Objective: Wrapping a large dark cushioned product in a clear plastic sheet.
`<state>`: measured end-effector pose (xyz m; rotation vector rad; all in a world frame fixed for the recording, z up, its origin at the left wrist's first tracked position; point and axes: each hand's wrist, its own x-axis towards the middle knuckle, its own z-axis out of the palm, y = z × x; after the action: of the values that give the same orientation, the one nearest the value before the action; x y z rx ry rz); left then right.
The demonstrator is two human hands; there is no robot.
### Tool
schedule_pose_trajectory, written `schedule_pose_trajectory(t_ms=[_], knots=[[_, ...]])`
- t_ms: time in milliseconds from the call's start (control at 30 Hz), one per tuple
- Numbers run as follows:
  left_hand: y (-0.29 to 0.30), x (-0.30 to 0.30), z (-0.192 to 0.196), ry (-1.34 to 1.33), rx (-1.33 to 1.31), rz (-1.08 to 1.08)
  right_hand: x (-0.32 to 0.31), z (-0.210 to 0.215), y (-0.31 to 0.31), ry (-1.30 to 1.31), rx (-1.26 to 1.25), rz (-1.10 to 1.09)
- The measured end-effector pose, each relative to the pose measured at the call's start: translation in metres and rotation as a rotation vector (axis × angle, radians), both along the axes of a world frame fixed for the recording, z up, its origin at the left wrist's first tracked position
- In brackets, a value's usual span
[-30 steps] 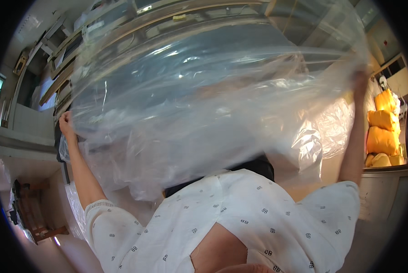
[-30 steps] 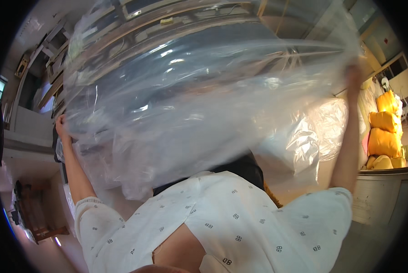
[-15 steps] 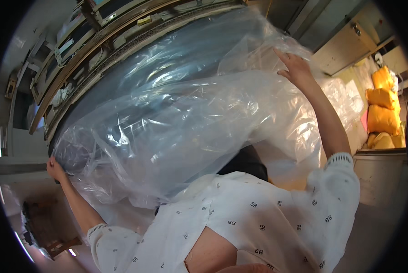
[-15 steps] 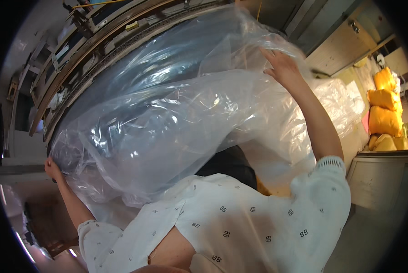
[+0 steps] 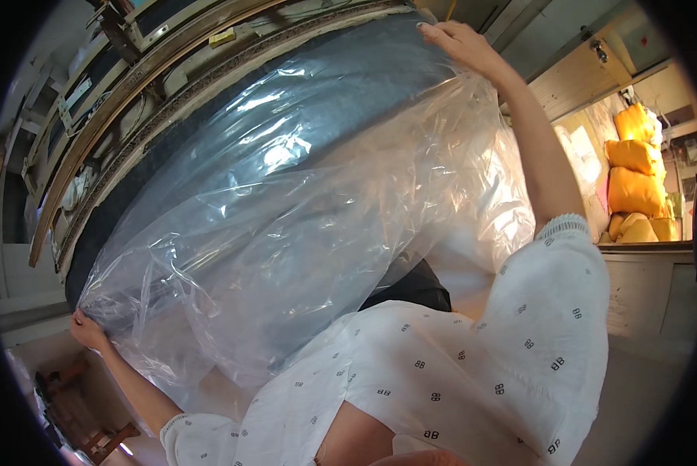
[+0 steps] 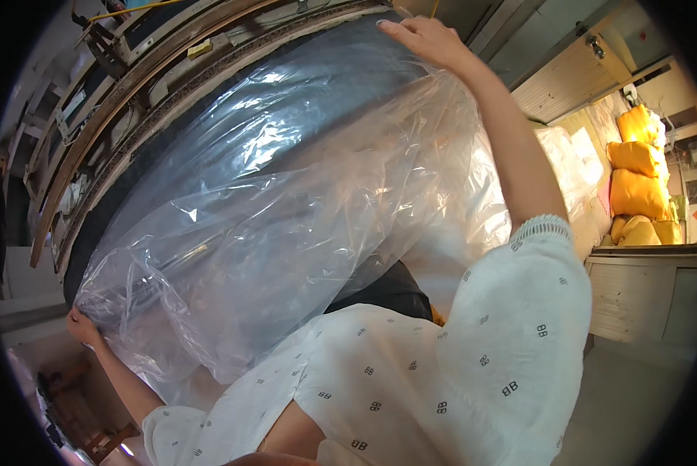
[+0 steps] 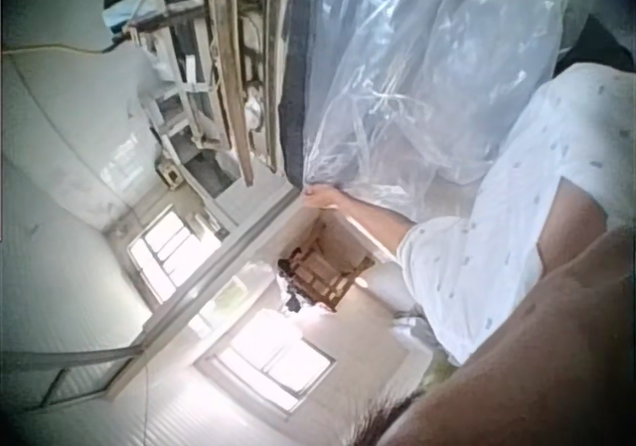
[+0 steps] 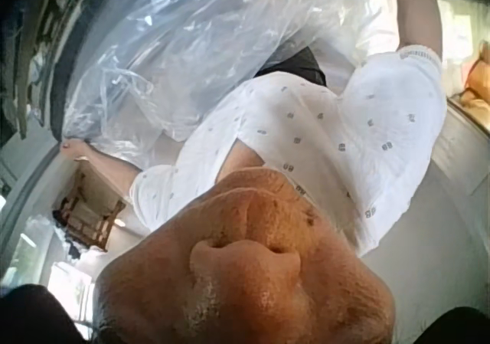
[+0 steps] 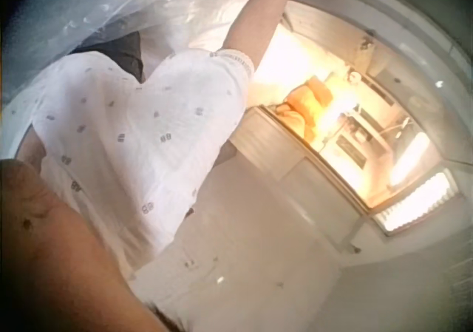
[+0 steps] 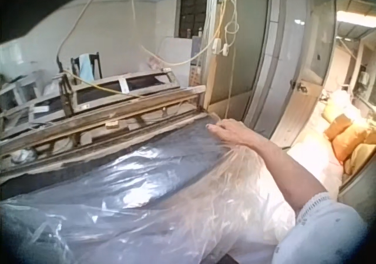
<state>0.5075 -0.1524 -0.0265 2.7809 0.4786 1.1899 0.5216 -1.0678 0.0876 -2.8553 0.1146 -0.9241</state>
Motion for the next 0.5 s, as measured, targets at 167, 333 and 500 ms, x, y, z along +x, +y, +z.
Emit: schedule_pose_trajectory(t_ms=[167, 333, 500], knots=[[0.007, 0.004, -0.010, -0.006, 0.035, 0.000, 0.006, 0.030, -0.001, 0.961, 0.601, 0.433], [0.016, -0.002, -0.001, 0.092, -0.087, 0.012, -0.004, 0.029, -0.001, 0.908, 0.640, 0.471], [-0.002, -0.001, 0.010, 0.063, -0.069, 0.036, 0.023, 0.021, -0.006, 0.685, 1.054, 0.485]])
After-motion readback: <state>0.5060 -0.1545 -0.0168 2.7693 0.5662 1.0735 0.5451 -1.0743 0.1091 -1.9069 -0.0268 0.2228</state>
